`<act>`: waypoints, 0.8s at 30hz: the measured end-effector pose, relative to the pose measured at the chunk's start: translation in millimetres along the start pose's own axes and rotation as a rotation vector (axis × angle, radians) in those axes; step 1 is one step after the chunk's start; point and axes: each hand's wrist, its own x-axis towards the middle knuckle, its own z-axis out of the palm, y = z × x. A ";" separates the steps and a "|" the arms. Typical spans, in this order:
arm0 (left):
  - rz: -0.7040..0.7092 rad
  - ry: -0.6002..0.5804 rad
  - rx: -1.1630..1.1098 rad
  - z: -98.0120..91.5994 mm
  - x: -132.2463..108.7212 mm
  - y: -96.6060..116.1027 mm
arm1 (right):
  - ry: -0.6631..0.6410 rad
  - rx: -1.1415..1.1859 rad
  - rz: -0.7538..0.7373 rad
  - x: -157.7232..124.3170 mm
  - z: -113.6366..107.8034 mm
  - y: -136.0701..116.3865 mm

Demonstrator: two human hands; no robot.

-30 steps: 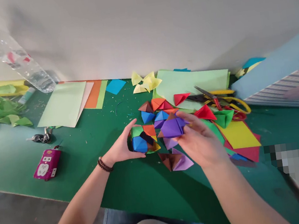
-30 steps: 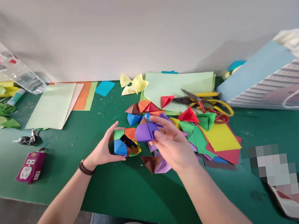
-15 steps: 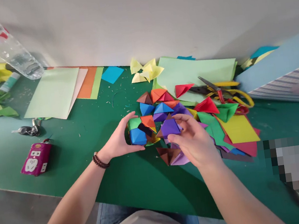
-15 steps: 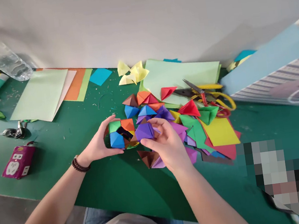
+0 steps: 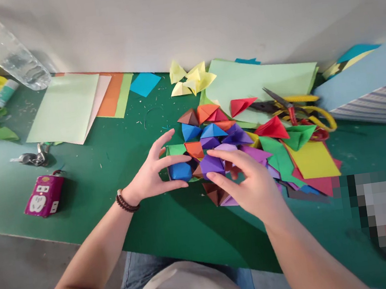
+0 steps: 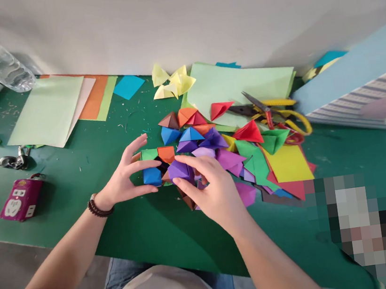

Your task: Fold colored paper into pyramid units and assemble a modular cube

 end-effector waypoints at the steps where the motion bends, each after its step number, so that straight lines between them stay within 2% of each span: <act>1: 0.013 -0.004 -0.009 0.0 0.4 0.4 | 0.011 -0.055 -0.013 -0.1 -1.7 -1.1; 8: 0.025 -0.006 -0.068 0.3 3.1 -1.3 | 0.028 -0.198 -0.063 -1.6 -6.1 -5.9; 24: 0.018 -0.008 -0.094 0.7 2.8 -2.9 | 0.041 -0.339 -0.078 -3.7 4.1 -11.6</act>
